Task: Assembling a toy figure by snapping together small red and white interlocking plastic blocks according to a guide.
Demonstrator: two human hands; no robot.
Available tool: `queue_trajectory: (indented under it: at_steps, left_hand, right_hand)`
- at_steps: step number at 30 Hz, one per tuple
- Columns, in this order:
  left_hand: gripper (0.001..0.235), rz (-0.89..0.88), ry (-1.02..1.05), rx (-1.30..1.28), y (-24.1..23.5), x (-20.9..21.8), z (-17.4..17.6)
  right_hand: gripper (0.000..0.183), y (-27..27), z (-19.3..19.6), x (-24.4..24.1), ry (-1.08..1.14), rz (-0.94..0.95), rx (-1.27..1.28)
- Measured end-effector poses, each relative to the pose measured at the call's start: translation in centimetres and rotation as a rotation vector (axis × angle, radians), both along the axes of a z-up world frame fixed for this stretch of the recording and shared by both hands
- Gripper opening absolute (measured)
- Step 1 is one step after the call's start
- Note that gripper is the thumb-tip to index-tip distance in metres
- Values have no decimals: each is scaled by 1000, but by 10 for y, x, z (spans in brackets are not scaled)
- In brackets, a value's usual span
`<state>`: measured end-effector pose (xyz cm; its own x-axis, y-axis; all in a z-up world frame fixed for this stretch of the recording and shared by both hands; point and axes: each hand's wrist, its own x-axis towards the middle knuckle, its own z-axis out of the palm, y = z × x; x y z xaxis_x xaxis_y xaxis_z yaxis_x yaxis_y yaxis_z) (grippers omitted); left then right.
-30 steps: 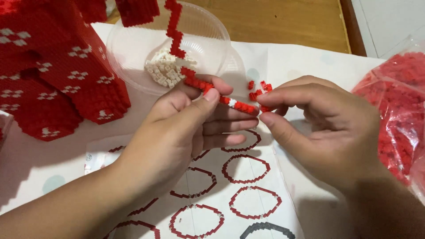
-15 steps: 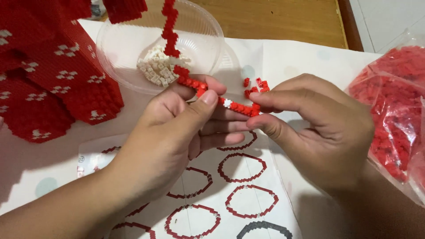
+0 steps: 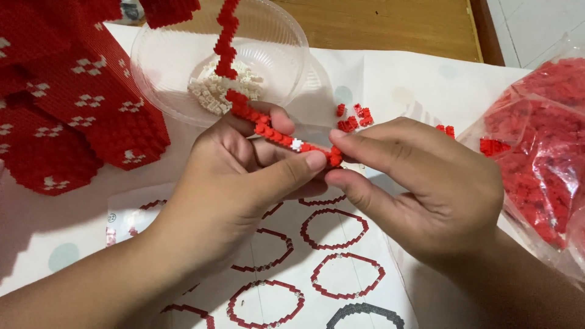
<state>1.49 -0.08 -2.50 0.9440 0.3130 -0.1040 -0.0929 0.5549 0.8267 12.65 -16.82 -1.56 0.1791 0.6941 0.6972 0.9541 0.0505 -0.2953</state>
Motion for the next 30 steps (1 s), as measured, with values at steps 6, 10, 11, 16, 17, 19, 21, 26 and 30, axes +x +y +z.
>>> queue_trajectory:
  at_steps: [6,10,11,16,17,19,21,26,30]
  left_hand:
    - [27,28,-25,37,-1,0,-3]
    - [19,18,-62,-48,-3,0,-1]
    - [18,16,-65,-54,-3,0,-2]
    - [14,-12,-82,-44,-3,-1,-2]
    - [15,-15,-89,-51,-2,-1,-2]
    - [15,-17,-96,-58,-3,-1,-3]
    - [17,-24,-93,-67,-3,-1,-2]
    - [18,-32,-106,-54,-3,-1,-4]
    - [19,-28,-114,-84,-3,0,-7]
  right_hand:
    - [28,2,3,-6,143,-52,18]
    - [28,4,3,-9,225,-94,13]
    - [28,4,2,-9,258,-97,21]
    - [29,4,3,-10,351,-90,41]
    - [29,3,2,-9,330,-88,40]
    - [29,3,0,-8,308,-85,38]
    - [28,4,-1,-7,298,-75,56]
    - [28,3,-1,-8,297,-92,51]
    - [29,4,2,-10,321,-89,39]
